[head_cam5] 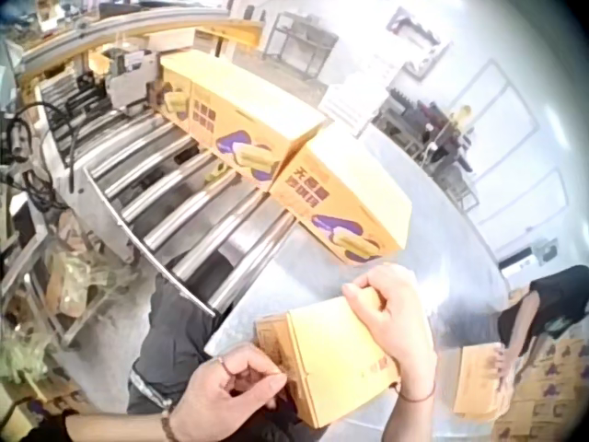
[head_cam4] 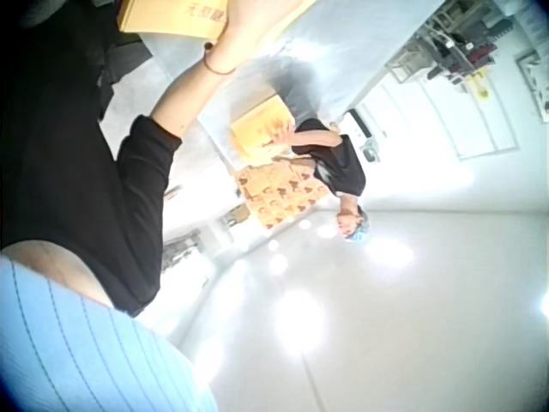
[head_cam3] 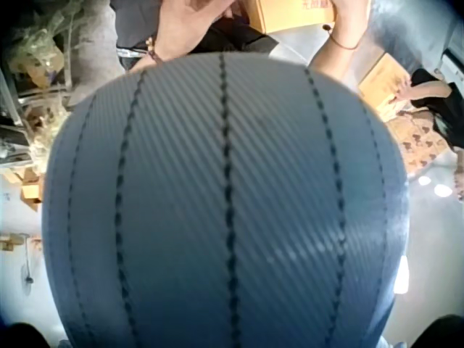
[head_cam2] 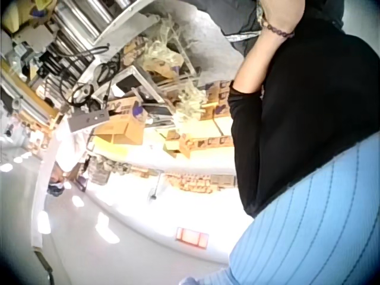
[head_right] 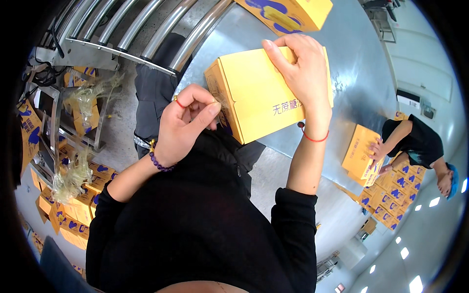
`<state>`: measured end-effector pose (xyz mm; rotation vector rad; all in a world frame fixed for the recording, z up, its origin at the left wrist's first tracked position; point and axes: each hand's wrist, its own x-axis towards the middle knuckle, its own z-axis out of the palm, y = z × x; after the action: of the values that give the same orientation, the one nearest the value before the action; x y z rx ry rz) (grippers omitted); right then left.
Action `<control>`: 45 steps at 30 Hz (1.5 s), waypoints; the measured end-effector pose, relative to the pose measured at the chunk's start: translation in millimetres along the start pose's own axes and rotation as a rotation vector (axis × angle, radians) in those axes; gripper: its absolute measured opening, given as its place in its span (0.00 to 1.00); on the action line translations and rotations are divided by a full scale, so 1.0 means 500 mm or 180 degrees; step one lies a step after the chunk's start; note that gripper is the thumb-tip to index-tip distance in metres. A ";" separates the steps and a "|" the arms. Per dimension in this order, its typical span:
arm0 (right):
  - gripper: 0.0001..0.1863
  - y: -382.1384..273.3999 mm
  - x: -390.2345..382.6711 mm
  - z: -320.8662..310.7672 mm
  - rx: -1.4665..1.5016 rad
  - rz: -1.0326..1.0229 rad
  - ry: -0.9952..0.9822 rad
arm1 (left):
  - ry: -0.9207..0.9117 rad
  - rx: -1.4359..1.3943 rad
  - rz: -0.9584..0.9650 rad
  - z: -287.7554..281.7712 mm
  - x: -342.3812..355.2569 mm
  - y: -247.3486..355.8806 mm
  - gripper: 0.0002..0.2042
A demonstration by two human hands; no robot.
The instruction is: The person picks up yellow cardboard boxes from a roller conveyor, folds the flaps to close them, and stacks them on a metal table. The person repeats this process for multiple boxes, organizing them into neat piles.
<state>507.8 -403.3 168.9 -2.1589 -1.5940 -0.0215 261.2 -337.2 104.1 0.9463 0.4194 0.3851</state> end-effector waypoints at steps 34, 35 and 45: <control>0.19 0.004 -0.004 -0.003 0.0117 0.0131 -0.0014 | -0.1836 0.0886 -0.1468 -0.062 0.066 0.141 0.10; 0.19 0.003 -0.002 -0.001 0.0120 0.0137 -0.0010 | -0.1839 0.0890 -0.1474 -0.061 0.067 0.146 0.10; 0.19 0.007 -0.006 0.000 0.0126 0.0102 0.0060 | -0.1999 0.1866 -0.0791 -0.085 0.059 0.167 0.09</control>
<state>510.1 -406.8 167.1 -2.1475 -1.5366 -0.0003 254.0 -249.2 147.1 1.4976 0.0597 -0.2877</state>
